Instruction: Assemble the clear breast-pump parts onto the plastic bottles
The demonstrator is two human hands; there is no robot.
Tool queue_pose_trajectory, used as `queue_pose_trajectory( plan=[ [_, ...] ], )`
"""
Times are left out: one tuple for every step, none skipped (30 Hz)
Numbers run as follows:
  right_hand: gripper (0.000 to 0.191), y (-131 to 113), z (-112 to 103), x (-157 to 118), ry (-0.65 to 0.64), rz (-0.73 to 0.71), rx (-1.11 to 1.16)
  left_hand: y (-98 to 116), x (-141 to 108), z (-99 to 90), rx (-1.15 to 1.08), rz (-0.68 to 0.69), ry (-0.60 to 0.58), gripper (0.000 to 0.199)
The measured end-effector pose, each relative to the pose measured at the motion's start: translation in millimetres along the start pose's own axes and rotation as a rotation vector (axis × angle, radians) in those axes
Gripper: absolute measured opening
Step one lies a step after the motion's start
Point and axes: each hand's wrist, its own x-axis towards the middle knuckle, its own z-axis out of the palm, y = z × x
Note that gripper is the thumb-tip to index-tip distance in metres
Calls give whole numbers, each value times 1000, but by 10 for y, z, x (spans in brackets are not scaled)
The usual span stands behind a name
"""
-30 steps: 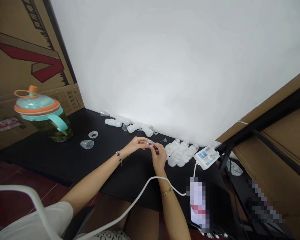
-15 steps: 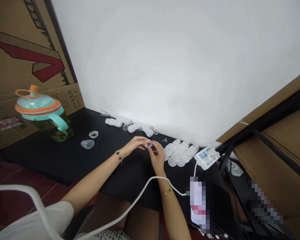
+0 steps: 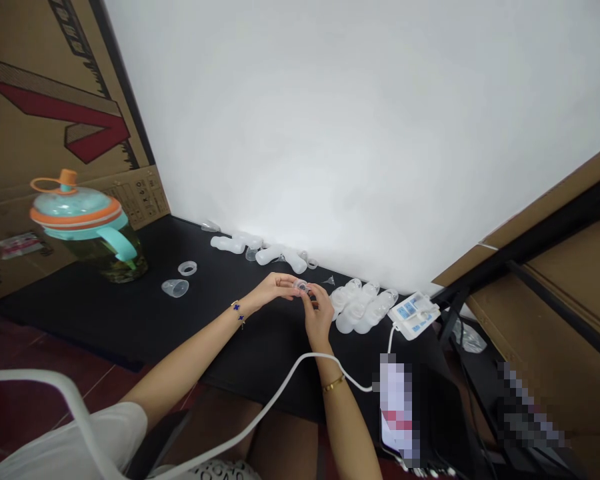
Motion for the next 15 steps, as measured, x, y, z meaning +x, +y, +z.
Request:
queue_pose_trajectory(
  plan=[
    [31, 1, -1, 0, 0, -3, -1, -5, 1, -3, 2, 4, -4, 46],
    [31, 1, -3, 1, -2, -4, -3, -10, 3, -7, 5, 8, -6, 45],
    [31, 2, -4, 3, -5, -3, -6, -14, 5, -11, 8, 10, -7, 45],
    [31, 2, -5, 5, -8, 1, -8, -16, 7, -14, 10, 8, -6, 45],
    [32, 1, -5, 8, -11, 6, -9, -17, 8, -17, 11, 4, -2, 46],
    [33, -1, -4, 10, -13, 11, -10, -16, 10, -19, 9, -3, 2, 46],
    [34, -3, -2, 11, -16, 13, -11, -15, 11, -20, 4, -12, 7, 47],
    [34, -6, 1, 12, -19, 14, -11, -14, 14, -21, -5, -21, 12, 47],
    [34, -9, 4, 11, -22, 14, -11, -13, 16, -22, -18, -29, 15, 48],
    [35, -13, 7, 10, -25, 14, -12, -13, 19, -21, -33, -34, 19, 49],
    [35, -16, 10, 8, -27, 15, -11, -16, 23, -21, -50, -36, 23, 49],
    [36, -19, 12, 5, -28, 17, -10, -19, 26, -20, -63, -35, 27, 49],
    [36, -20, 14, 2, -28, 18, -9, -24, 29, -19, -74, -33, 32, 50],
    [36, -21, 15, 0, -28, 17, -8, -28, 32, -18, -82, -30, 35, 50],
    [36, -21, 15, -2, -28, 13, -8, -32, 33, -16, -87, -30, 37, 50]
  ],
)
